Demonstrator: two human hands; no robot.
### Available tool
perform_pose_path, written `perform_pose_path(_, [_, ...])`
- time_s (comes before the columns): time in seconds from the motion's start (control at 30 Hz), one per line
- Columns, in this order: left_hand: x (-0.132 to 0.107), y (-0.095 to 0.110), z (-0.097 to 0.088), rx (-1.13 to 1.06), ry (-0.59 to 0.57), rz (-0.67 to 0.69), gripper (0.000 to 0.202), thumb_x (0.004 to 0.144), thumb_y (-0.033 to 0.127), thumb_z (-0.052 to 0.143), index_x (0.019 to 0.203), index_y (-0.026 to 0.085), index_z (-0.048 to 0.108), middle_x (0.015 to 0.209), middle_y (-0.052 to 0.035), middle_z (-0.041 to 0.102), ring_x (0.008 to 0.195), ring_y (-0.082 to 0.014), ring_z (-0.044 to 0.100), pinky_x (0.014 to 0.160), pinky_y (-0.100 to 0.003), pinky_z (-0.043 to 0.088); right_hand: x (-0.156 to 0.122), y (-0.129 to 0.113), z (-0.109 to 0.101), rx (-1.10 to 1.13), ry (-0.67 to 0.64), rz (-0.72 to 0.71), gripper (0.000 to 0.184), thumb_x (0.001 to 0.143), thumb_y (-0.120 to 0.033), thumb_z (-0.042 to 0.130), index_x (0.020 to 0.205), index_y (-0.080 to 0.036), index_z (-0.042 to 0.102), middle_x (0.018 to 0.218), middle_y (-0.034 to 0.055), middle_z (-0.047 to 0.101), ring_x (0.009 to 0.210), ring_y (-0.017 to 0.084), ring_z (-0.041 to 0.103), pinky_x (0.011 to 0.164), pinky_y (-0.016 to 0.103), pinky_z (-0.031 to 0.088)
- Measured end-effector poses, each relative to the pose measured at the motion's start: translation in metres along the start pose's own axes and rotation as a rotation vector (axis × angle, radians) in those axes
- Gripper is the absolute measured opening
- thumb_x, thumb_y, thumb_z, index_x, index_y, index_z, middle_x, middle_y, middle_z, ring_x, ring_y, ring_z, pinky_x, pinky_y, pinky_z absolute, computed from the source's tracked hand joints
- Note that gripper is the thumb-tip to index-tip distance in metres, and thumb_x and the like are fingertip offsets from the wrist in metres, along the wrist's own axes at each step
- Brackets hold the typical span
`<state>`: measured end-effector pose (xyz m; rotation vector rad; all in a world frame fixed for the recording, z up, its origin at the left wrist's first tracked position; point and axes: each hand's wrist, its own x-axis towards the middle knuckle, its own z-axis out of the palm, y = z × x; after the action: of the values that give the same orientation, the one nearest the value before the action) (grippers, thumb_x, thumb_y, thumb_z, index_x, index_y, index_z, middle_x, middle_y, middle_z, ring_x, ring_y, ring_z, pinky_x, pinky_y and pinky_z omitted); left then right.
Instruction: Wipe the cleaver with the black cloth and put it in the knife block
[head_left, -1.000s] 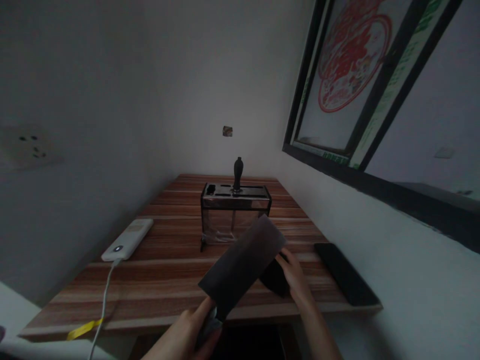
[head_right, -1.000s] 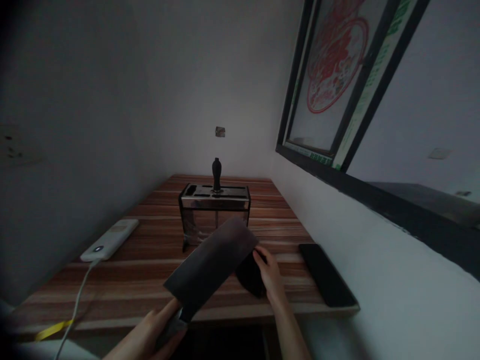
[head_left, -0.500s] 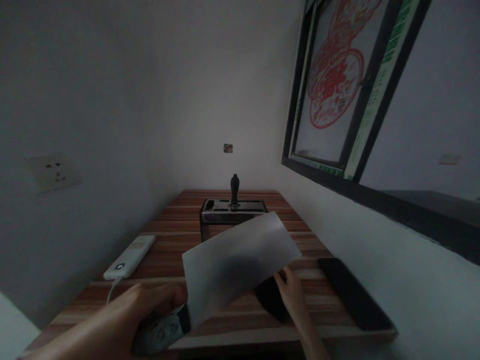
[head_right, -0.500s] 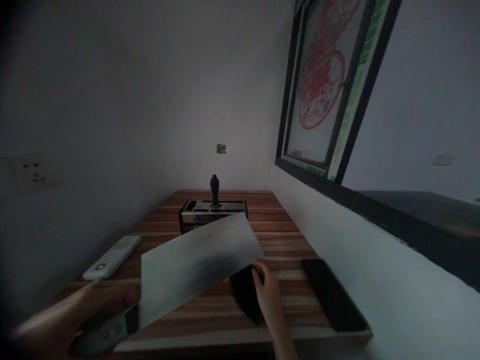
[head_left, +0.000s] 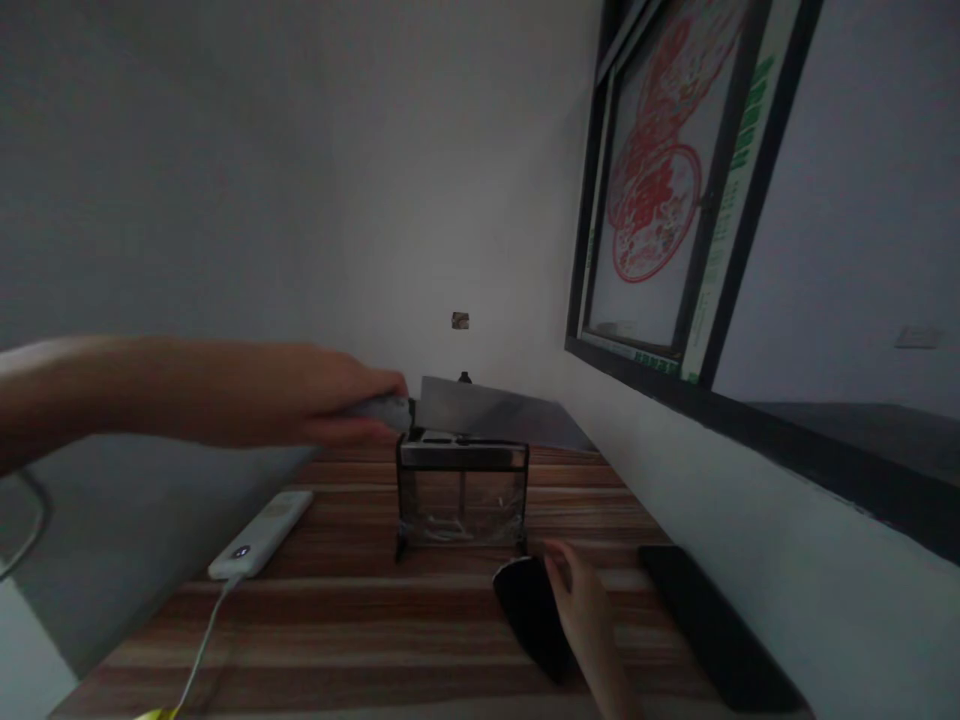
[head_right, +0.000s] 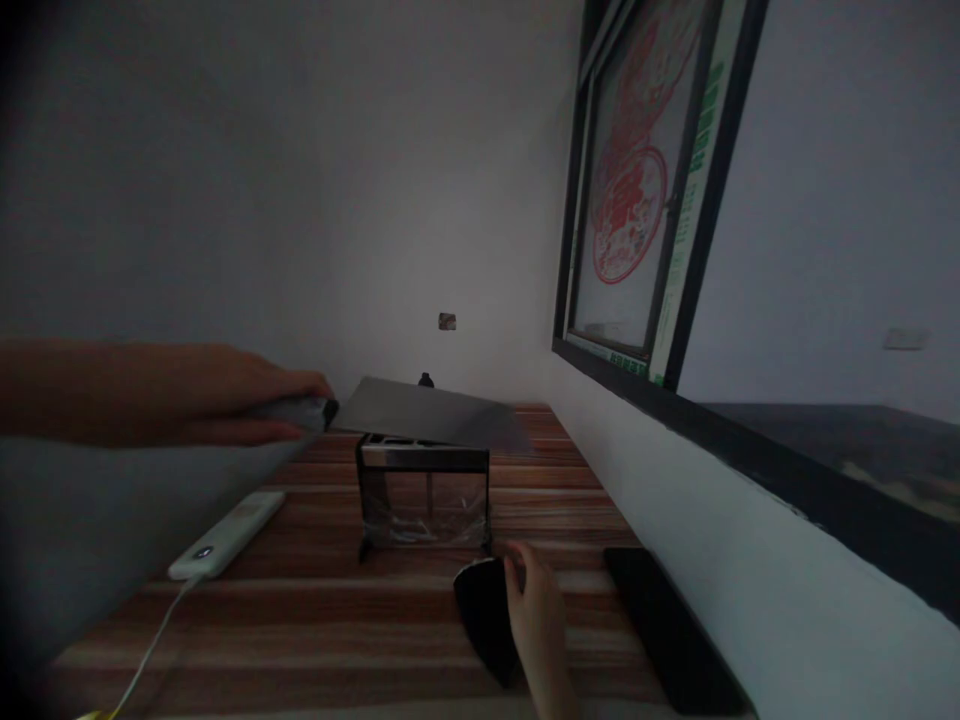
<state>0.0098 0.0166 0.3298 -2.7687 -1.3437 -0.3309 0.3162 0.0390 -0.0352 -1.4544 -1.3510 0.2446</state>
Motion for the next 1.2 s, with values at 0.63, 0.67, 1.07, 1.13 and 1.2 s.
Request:
perform_pose_path(0.63, [0.157,0.106,-0.099,0.504,0.05,0.146,0.034,0.063,0.012,0.046,0.08,-0.015,0.059,0.096,-0.0095,0.069,0.075,0.0012,0.064,0.051,-0.008,-0.012,0.056,-0.01,0.018,0.109,-0.032,-0.123,0.032,0.083,-0.044,0.054,0.098,-0.021,0.07,0.096,0.0088,0.073,0.091,0.027,0.068,0.082,0.039,0.053])
perform_pose_path(0.67, [0.162,0.111,-0.095,0.5,0.053,0.135,0.032,0.063,0.01,0.047,0.079,-0.014,0.06,0.093,-0.0086,0.07,0.074,0.0026,0.063,0.051,-0.01,-0.013,0.054,-0.009,0.018,0.103,-0.035,-0.126,0.033,0.084,-0.045,0.054,0.099,-0.021,0.07,0.096,0.0088,0.073,0.091,0.027,0.068,0.082,0.039,0.053])
perform_pose_path(1.07, [0.21,0.124,-0.063,0.58,0.032,-0.099,0.027,0.079,0.024,0.055,0.074,0.0,0.064,0.096,-0.0044,0.074,0.114,-0.0161,0.054,0.09,-0.027,0.042,0.045,-0.004,0.025,-0.091,-0.122,-0.104,0.036,0.088,-0.043,0.048,0.105,-0.018,0.067,0.097,0.0116,0.073,0.091,0.03,0.069,0.079,0.037,0.051])
perform_pose_path(1.13, [0.22,0.123,-0.057,0.538,-0.011,-0.149,0.028,0.08,0.029,0.061,0.087,0.002,0.066,0.099,-0.0048,0.073,0.114,-0.0206,0.054,0.103,-0.045,0.032,0.045,-0.005,0.025,-0.13,-0.144,-0.098,0.037,0.088,-0.041,0.047,0.108,-0.015,0.066,0.1,0.0136,0.072,0.093,0.031,0.068,0.08,0.038,0.05])
perform_pose_path(1.2, [0.231,0.121,-0.052,0.491,-0.036,-0.191,0.036,0.082,0.034,0.062,0.1,0.003,0.064,0.099,-0.0047,0.073,0.113,-0.0226,0.054,0.106,-0.05,0.026,0.045,-0.006,0.025,-0.162,-0.163,-0.095,0.037,0.089,-0.039,0.046,0.109,-0.015,0.064,0.102,0.014,0.071,0.095,0.03,0.067,0.081,0.037,0.049])
